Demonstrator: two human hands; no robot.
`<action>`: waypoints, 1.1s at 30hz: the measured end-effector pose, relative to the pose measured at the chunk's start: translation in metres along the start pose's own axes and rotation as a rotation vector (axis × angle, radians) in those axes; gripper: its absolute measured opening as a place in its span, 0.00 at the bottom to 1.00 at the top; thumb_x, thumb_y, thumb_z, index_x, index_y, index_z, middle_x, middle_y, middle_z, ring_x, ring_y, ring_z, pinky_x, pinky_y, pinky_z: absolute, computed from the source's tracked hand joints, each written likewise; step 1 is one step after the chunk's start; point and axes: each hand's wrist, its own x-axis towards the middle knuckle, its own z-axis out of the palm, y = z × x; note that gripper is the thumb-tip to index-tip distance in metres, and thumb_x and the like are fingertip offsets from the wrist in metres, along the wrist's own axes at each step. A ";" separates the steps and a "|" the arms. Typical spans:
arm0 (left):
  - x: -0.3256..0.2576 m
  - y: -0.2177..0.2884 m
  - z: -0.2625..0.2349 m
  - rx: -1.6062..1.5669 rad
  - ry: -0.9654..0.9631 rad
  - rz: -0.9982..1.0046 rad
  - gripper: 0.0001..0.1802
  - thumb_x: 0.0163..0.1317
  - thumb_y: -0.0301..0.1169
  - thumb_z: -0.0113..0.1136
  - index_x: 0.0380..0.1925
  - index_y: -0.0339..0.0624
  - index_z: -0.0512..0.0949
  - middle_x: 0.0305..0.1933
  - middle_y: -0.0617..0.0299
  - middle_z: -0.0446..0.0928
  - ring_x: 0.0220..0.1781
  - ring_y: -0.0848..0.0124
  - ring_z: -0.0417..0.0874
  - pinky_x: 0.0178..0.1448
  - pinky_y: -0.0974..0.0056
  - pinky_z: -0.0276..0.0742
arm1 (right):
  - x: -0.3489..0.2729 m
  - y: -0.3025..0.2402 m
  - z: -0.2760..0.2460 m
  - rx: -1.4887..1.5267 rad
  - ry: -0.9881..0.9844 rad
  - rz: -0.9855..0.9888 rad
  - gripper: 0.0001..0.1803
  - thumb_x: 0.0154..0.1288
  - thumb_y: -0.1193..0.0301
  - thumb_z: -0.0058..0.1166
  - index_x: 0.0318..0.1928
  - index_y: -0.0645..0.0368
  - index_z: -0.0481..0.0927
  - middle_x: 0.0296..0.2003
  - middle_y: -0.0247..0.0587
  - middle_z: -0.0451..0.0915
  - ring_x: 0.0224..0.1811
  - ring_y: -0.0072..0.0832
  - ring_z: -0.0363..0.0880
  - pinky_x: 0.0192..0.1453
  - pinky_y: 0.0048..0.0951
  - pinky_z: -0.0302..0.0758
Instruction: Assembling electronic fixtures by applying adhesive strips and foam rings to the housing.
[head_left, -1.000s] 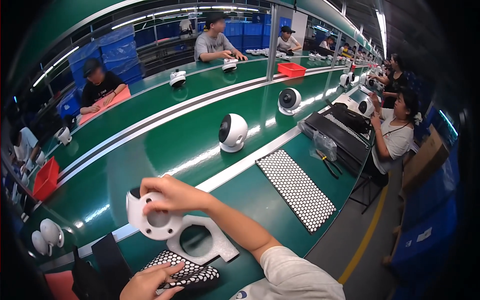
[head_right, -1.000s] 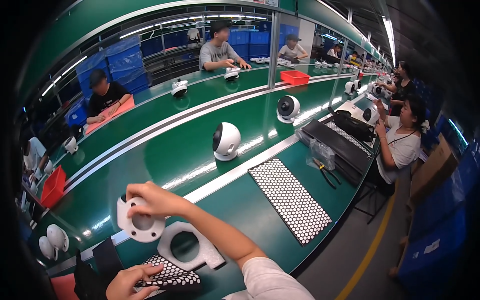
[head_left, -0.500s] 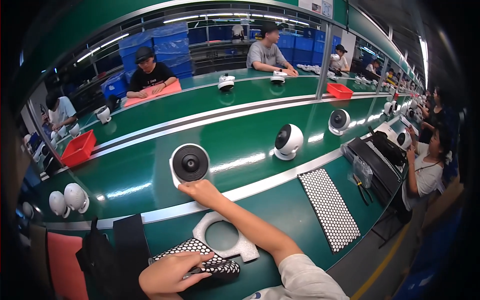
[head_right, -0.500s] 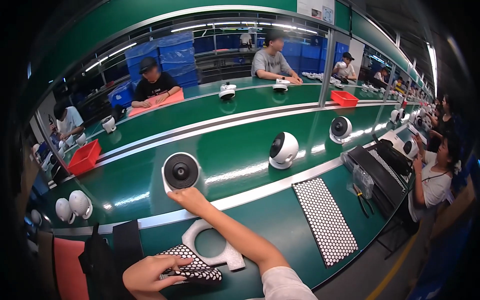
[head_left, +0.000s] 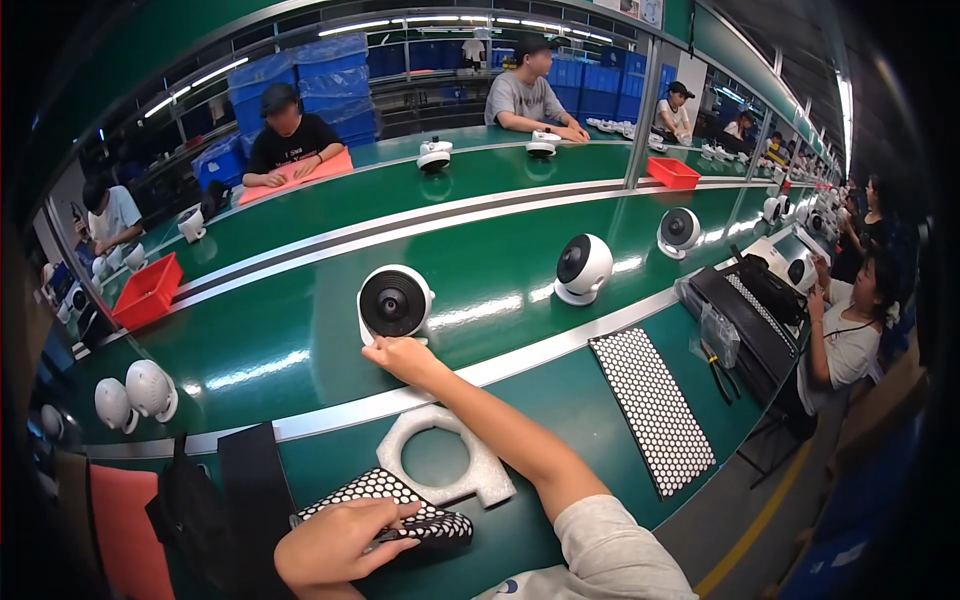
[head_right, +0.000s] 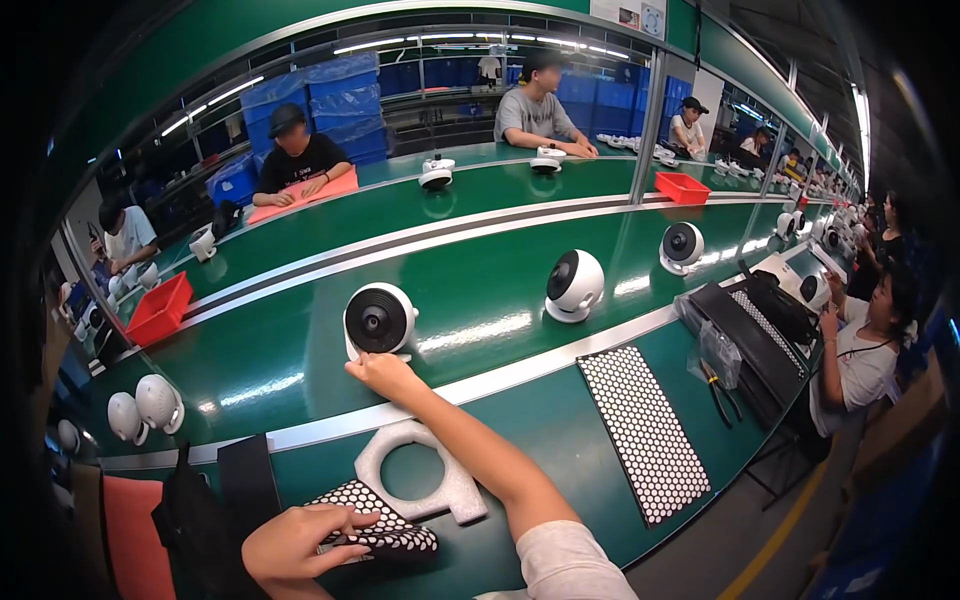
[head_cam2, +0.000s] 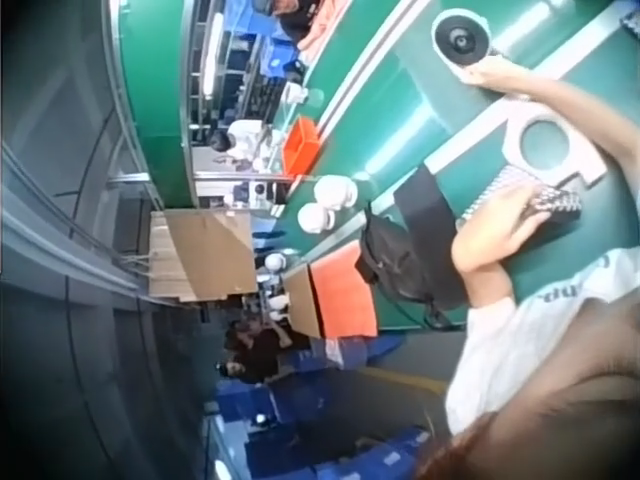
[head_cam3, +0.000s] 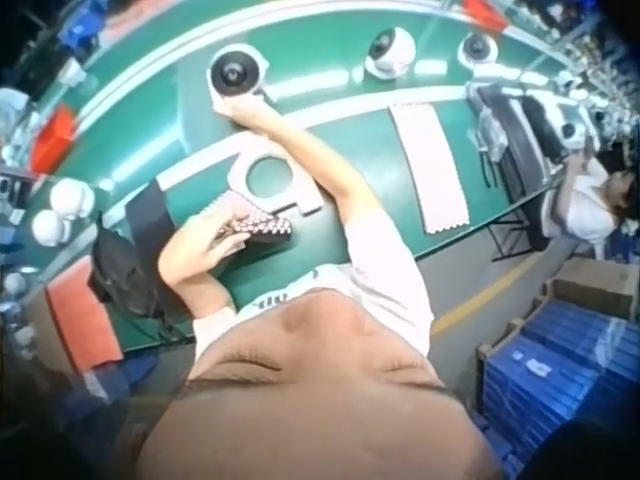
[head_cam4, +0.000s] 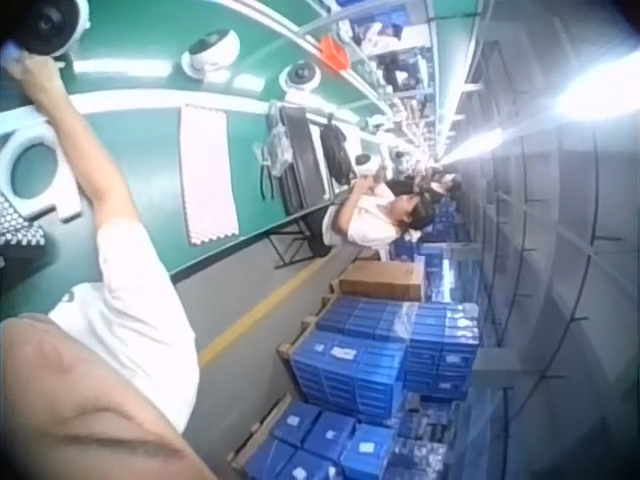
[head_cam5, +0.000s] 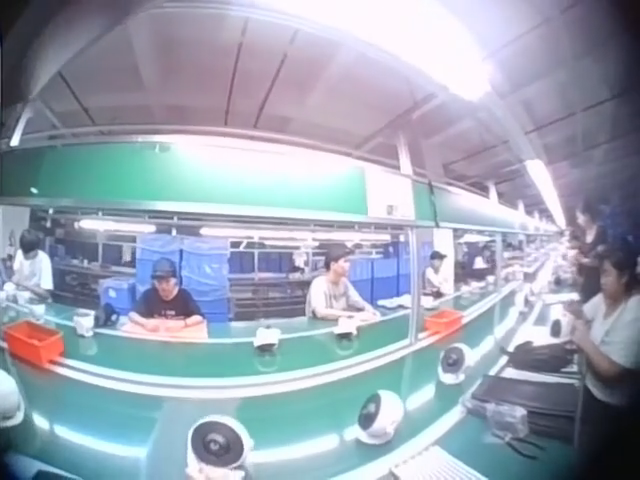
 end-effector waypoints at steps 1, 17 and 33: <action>0.002 0.001 -0.001 0.007 -0.011 0.002 0.19 0.53 0.35 0.56 0.44 0.37 0.71 0.26 0.57 0.73 0.29 0.63 0.76 0.35 0.64 0.72 | -0.003 0.005 0.002 -0.041 0.004 -0.022 0.05 0.49 0.75 0.44 0.28 0.57 0.64 0.20 0.38 0.70 0.24 0.29 0.76 0.25 0.27 0.73; -0.027 -0.015 -0.005 -0.096 0.125 0.054 0.09 0.59 0.32 0.47 0.34 0.37 0.65 0.21 0.49 0.72 0.23 0.52 0.73 0.26 0.56 0.67 | -0.025 0.018 0.007 0.398 -0.256 0.400 0.20 0.55 0.62 0.51 0.47 0.54 0.68 0.41 0.48 0.74 0.47 0.45 0.68 0.51 0.38 0.64; -0.015 -0.036 -0.016 -0.282 1.174 -0.170 0.07 0.51 0.24 0.57 0.30 0.37 0.70 0.14 0.68 0.68 0.19 0.87 0.64 0.19 0.76 0.57 | 0.035 -0.115 -0.186 0.991 -0.391 0.286 0.31 0.45 0.67 0.62 0.50 0.63 0.64 0.38 0.48 0.73 0.40 0.31 0.74 0.44 0.28 0.71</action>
